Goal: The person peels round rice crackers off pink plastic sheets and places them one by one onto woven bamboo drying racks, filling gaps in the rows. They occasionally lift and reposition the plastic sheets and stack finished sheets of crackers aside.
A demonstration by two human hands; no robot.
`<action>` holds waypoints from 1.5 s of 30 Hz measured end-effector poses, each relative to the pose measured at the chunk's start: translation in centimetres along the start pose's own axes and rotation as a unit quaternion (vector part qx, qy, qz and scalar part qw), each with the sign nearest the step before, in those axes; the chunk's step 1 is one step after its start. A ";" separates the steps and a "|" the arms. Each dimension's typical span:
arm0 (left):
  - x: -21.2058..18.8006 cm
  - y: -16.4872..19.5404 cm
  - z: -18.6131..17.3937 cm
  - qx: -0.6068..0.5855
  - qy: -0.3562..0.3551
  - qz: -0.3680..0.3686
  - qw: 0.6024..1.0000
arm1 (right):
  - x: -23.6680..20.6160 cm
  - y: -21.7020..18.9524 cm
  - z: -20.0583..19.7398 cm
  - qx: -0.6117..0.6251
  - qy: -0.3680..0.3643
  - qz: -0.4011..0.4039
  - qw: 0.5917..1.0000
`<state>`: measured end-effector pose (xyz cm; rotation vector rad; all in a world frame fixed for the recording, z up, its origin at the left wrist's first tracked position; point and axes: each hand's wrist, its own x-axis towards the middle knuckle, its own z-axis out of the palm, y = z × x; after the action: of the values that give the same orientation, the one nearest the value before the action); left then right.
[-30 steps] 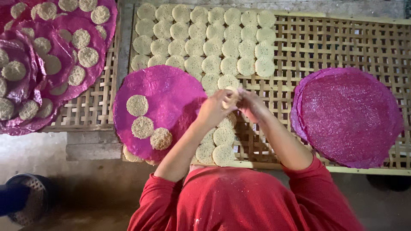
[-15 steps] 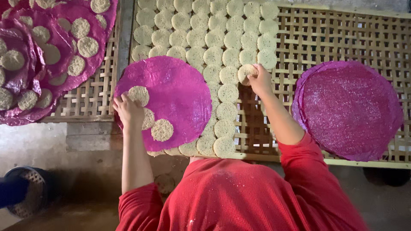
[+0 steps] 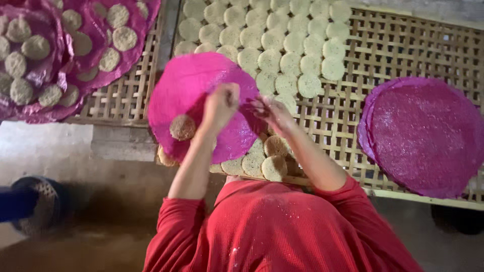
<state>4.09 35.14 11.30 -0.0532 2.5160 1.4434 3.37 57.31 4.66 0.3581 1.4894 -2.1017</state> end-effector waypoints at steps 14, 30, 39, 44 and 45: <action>-8.5 -9.0 -3.9 0.389 0.001 0.066 0.919 | -1.3 -6.0 -18.1 -0.025 0.283 -0.119 0.951; -9.0 -8.5 -4.6 0.307 -0.073 -0.055 0.947 | -1.3 -5.7 -14.8 -0.626 0.473 -0.326 0.527; -9.6 1.7 2.5 -0.059 -0.212 -0.039 0.975 | -8.4 5.8 -0.7 0.032 -0.040 0.097 0.994; -8.2 -1.4 1.1 0.073 -0.080 -0.066 0.992 | -6.6 1.8 -4.9 -0.052 0.172 0.019 0.984; -7.6 -3.4 -0.8 0.172 0.008 -0.043 0.984 | -6.1 0.8 -6.4 -0.069 0.227 -0.005 0.972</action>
<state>11.86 32.10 10.54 -0.1096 2.7003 0.9637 8.23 64.67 4.85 0.8212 1.8813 -1.9935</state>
